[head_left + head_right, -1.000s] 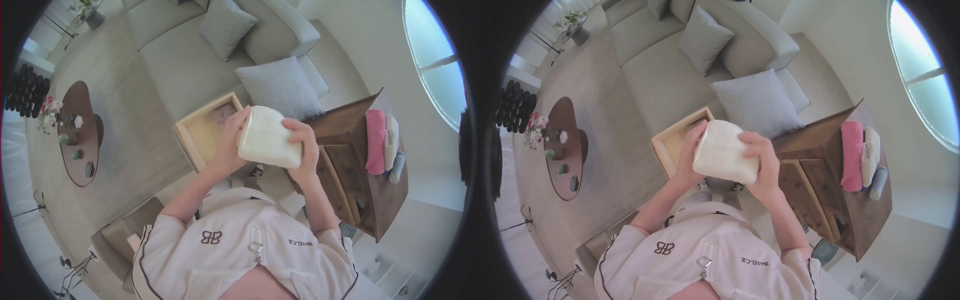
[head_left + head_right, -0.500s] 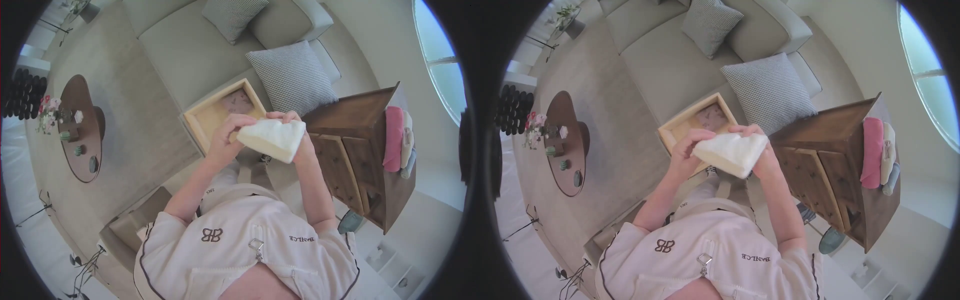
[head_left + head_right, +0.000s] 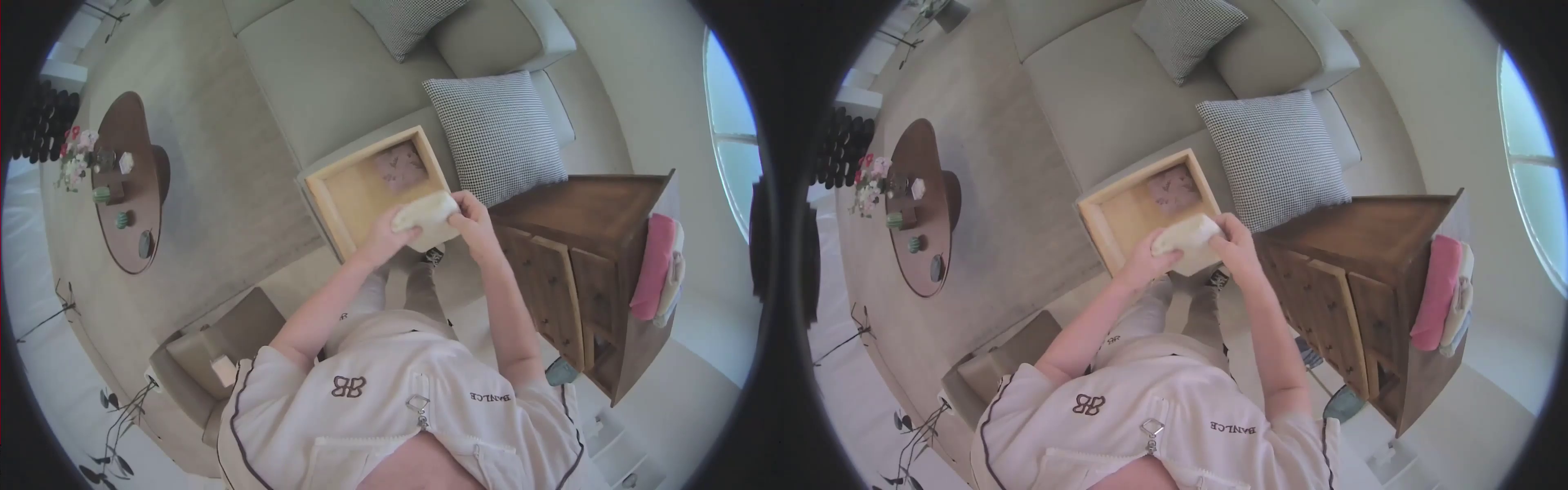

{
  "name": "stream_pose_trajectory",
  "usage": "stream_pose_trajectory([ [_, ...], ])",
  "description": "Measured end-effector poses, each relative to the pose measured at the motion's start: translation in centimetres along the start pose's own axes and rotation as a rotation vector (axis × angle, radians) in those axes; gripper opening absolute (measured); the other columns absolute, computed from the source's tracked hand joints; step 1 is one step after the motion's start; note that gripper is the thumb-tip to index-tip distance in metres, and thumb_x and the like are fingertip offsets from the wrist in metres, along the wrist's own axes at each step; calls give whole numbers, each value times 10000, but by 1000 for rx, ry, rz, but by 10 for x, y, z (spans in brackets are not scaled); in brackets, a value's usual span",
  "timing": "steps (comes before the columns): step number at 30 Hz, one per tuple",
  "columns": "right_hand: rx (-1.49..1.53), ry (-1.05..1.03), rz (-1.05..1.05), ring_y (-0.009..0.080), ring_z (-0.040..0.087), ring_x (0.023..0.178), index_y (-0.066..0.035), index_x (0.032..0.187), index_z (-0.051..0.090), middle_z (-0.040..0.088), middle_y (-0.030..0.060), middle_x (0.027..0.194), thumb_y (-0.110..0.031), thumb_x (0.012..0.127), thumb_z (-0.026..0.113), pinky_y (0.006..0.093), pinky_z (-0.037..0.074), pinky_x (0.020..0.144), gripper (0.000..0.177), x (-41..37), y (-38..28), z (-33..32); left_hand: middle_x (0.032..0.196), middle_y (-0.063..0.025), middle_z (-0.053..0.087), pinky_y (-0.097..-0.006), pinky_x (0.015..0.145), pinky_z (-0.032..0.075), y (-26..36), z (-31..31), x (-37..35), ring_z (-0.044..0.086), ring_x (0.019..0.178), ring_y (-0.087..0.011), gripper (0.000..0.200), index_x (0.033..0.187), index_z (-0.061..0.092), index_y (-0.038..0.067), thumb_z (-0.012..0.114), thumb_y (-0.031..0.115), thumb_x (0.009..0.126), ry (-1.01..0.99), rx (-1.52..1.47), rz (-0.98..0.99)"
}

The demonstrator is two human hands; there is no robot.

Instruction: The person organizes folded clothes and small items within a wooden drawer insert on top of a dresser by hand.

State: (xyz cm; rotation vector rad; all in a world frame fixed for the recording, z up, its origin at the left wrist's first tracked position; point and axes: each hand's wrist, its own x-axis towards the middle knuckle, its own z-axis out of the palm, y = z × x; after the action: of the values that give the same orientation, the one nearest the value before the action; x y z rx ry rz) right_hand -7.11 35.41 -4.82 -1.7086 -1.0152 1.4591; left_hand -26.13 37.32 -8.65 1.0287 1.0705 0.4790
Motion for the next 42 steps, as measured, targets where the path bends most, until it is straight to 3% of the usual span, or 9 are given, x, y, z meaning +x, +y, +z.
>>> stream_pose_trajectory([
  [3,31,202,50,173,518,961,-63,1061,543,550,62,1040,-192,775,589,275,416,830,317,8,12,6,1011,-36,626,-275,787,451,-51,-8,49,569,896,-133,450,1129,567,99,718,206,719,280,-236,-159],
  [6,47,255,53,156,529,988,-73,1030,567,565,42,1045,-188,826,583,277,420,881,235,-1,7,6,1059,-76,616,-293,796,445,-78,-28,93,562,939,-172,515,1142,542,82,731,202,678,331,-319,-231],
  [12,43,203,145,113,565,869,-67,981,585,607,34,916,-92,827,578,236,443,797,156,-24,28,2,968,-52,652,-277,774,447,-98,-65,166,599,869,-167,438,1048,605,82,736,201,647,146,-341,-209],
  [27,112,230,155,126,572,897,-59,995,595,621,51,955,-115,860,547,253,456,807,154,-65,48,-37,1178,-155,538,-359,808,475,-80,-20,179,573,985,-239,739,1230,403,-35,754,184,618,736,-364,-215],
  [30,50,237,109,127,570,895,-57,1006,598,622,46,957,-130,864,554,253,451,806,165,-84,30,-54,1191,-242,517,-411,953,365,-81,3,161,477,1114,-353,602,1206,459,-81,688,179,714,1098,157,9],
  [33,14,221,-6,121,572,905,-61,993,598,627,43,963,-135,866,564,252,443,823,151,-111,-5,-79,1389,-193,309,-455,1041,225,-89,26,135,254,1310,-326,541,1330,378,34,535,217,846,868,795,299],
  [36,-13,193,-111,156,585,926,-36,1009,590,613,62,1005,-111,861,565,278,460,829,168,-147,-45,-114,1480,-150,186,-487,1066,208,-108,23,145,185,1361,-318,652,1417,204,66,488,285,872,495,1252,157],
  [39,-96,292,-306,193,605,811,7,961,612,606,118,901,-52,820,548,284,502,720,166,-191,-88,-158,1448,-152,271,-484,996,296,-112,17,156,268,1327,-294,700,1401,267,63,444,471,861,449,1468,91],
  [42,-324,824,-201,109,542,860,-129,677,632,573,27,979,-28,792,544,221,399,744,176,-228,-124,-217,1426,-144,302,-481,990,321,-96,26,146,252,1333,-283,633,1381,298,50,438,379,860,422,1418,70],
])
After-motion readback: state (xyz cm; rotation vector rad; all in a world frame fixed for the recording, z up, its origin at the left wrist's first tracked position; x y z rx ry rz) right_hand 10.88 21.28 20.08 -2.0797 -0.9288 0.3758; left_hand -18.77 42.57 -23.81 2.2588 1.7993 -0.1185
